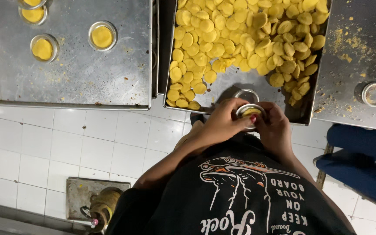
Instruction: The person uses a small metal ring to scoop yellow, round food items from a large tray and places them into individual metal cups on a second tray. The person repeats this process, filling multiple cups.
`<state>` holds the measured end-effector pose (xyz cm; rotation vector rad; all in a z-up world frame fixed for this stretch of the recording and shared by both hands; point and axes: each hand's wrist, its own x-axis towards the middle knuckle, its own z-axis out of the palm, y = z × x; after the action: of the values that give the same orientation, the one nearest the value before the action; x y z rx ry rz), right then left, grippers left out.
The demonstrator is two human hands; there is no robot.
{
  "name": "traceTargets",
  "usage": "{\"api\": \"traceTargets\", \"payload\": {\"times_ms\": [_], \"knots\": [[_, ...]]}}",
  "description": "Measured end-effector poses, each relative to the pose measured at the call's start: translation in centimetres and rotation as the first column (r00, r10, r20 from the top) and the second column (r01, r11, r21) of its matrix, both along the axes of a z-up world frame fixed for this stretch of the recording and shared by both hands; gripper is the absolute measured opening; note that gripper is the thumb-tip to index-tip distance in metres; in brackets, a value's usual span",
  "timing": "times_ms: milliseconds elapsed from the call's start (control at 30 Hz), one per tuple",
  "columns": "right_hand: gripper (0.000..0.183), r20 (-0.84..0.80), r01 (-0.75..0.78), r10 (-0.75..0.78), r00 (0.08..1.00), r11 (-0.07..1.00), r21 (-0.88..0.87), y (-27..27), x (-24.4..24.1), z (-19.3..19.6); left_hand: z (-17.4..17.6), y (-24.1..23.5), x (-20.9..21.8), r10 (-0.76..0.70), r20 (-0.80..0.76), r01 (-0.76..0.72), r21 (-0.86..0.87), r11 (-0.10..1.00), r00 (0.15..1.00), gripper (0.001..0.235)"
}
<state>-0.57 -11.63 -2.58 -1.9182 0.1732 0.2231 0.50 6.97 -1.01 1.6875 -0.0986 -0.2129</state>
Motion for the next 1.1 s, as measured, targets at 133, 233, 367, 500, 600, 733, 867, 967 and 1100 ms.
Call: {"api": "traceTargets", "payload": {"times_ms": [133,233,367,500,600,733,867,967,1100], "knots": [[0.032,0.032,-0.131,0.133,0.991,0.989,-0.066,-1.4,-0.1,1.0,-2.7,-2.4,-0.6,0.152,-0.038,-0.151,0.019,0.988,0.988,0.014],[0.047,-0.051,-0.221,0.222,0.974,0.975,0.014,-1.9,0.3,3.0,-2.5,-3.6,-1.1,0.248,-0.073,-0.25,-0.021,0.968,0.966,0.009],[0.04,-0.085,-0.254,0.246,0.966,0.961,-0.11,-4.3,0.9,1.4,-3.3,-4.8,-2.5,0.188,-0.096,-0.196,-0.089,0.976,0.977,0.013],[0.03,-0.046,-0.472,0.479,0.877,0.875,0.104,-7.0,1.5,-4.0,-8.5,-5.9,-4.8,0.106,-0.246,-0.076,0.126,0.989,0.964,0.032],[0.029,0.202,-0.562,0.569,0.797,0.821,-0.099,-7.0,2.5,-3.8,0.3,-3.5,-3.5,0.024,-0.473,0.154,0.333,0.93,0.881,0.035],[0.037,0.379,-0.529,0.658,0.651,0.751,-0.396,-4.5,5.0,-0.3,2.2,2.0,-2.5,0.381,-0.309,-0.383,0.057,0.922,0.871,0.047],[0.079,0.072,-0.543,0.82,0.568,0.438,-0.716,-2.1,6.6,-0.7,2.7,6.0,0.9,0.803,-0.206,-0.799,-0.394,0.455,0.559,0.06],[0.086,-0.091,-0.555,0.793,0.602,0.334,-0.762,-0.8,6.1,-0.4,-1.2,4.6,1.6,0.847,0.079,-0.846,-0.05,0.53,0.526,0.05],[0.072,-0.004,-0.573,0.781,0.625,0.454,-0.682,-1.3,5.6,-1.4,-3.6,2.1,1.1,0.302,0.398,-0.5,0.674,0.544,0.866,0.036]]}}
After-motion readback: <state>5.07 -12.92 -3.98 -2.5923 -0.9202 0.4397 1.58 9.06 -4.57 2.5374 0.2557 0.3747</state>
